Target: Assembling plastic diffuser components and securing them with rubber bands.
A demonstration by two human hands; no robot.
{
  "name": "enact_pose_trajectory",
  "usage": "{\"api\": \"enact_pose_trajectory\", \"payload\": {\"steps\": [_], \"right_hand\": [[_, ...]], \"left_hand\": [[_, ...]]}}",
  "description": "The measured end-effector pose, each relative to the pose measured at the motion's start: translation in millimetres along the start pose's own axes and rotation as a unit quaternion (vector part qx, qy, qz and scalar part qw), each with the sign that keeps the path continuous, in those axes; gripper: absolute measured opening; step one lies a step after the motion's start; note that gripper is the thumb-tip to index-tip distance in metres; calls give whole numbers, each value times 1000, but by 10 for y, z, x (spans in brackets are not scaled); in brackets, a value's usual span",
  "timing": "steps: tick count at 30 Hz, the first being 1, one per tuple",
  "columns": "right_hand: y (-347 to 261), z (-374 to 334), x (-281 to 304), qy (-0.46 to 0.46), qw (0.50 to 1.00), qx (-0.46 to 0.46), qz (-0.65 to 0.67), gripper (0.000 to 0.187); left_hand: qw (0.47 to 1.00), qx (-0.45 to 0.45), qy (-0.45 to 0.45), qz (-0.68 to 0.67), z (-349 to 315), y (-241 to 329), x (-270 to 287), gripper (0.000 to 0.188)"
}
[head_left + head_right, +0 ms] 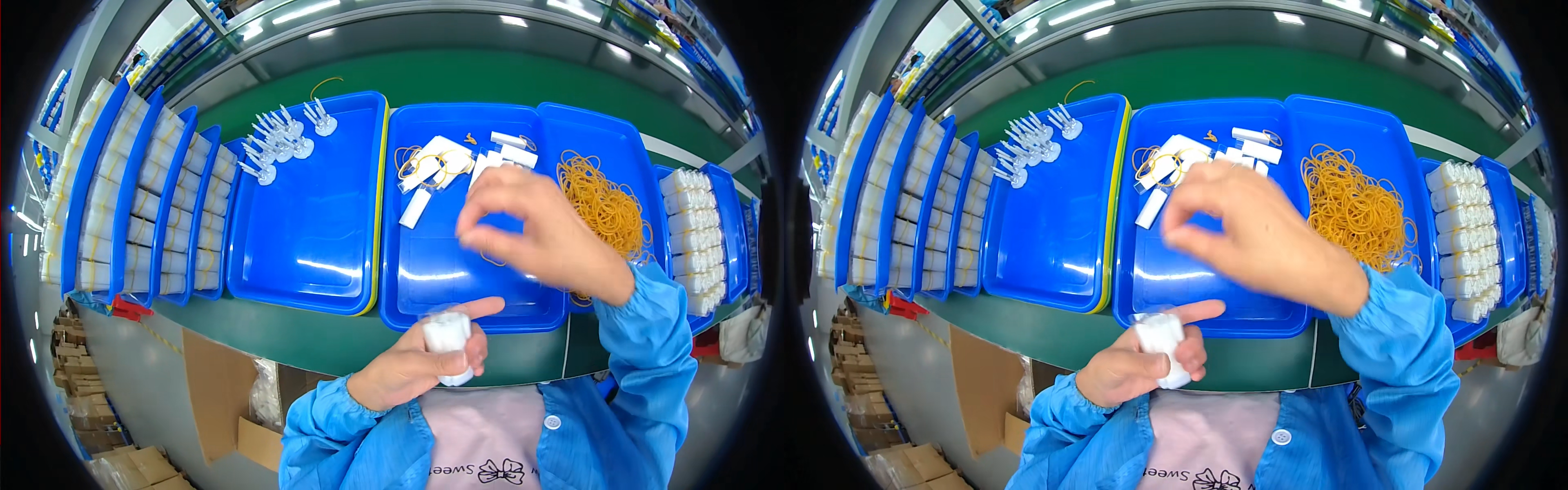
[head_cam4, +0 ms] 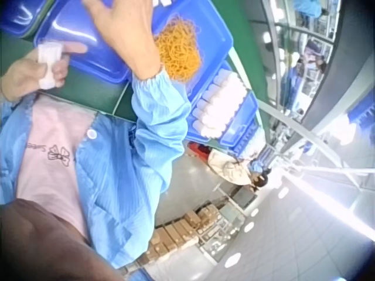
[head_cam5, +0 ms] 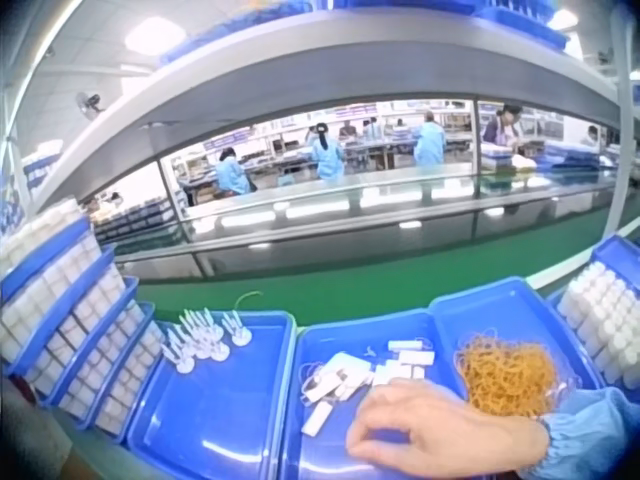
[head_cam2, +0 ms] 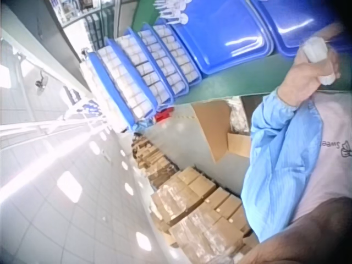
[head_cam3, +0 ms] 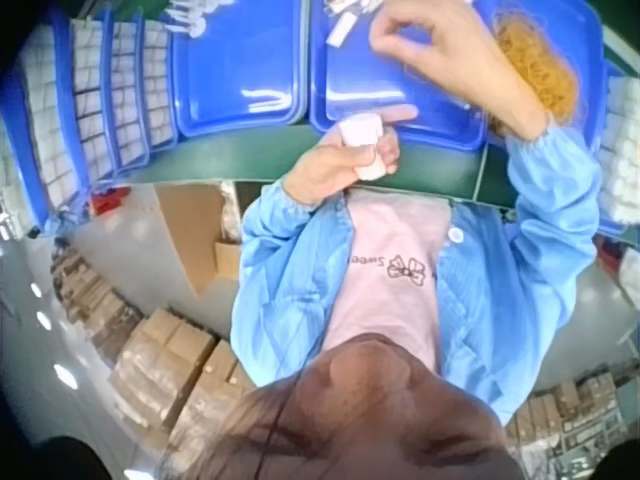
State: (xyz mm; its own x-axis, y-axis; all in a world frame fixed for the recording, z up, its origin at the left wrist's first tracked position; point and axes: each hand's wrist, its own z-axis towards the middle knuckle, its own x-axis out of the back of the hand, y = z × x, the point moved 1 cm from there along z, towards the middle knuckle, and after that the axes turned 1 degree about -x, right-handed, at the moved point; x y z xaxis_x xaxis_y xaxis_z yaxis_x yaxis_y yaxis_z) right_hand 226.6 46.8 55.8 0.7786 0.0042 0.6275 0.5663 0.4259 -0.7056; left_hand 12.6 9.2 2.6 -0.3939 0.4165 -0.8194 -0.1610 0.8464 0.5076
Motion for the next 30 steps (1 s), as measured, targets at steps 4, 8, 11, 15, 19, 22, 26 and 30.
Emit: {"api": "enact_pose_trajectory", "payload": {"steps": [4, 8, 11, 15, 19, 22, 26, 30], "right_hand": [[413, -58, -33, -5, 964, -27, -265, 4], [702, -118, -238, -17, 938, 8, -347, 8], [724, -96, -322, -6, 927, 29, -375, 10], [636, -117, -339, 24, 951, -12, -308, 7], [244, -140, -254, -14, 998, -44, -53, 4], [-219, -198, -253, -38, 999, 4, -10, 6], [-423, -222, -263, -32, 999, -15, -21, 7], [-377, -234, -263, -33, 930, -122, 345, 12]], "left_hand": [[994, -86, 41, 52, 22, 39, -8, 46], [980, -149, 94, 87, -6, 29, 59, 47], [954, -202, 145, 167, -14, 41, 86, 56], [894, -257, 213, 299, 53, 76, 71, 80], [884, -258, 204, 333, 179, 90, 99, 95], [901, -282, 186, 273, 264, 82, 66, 75], [888, -265, 203, 316, 233, 80, 54, 31], [804, -295, 248, 453, 206, 71, 81, 35]]}}
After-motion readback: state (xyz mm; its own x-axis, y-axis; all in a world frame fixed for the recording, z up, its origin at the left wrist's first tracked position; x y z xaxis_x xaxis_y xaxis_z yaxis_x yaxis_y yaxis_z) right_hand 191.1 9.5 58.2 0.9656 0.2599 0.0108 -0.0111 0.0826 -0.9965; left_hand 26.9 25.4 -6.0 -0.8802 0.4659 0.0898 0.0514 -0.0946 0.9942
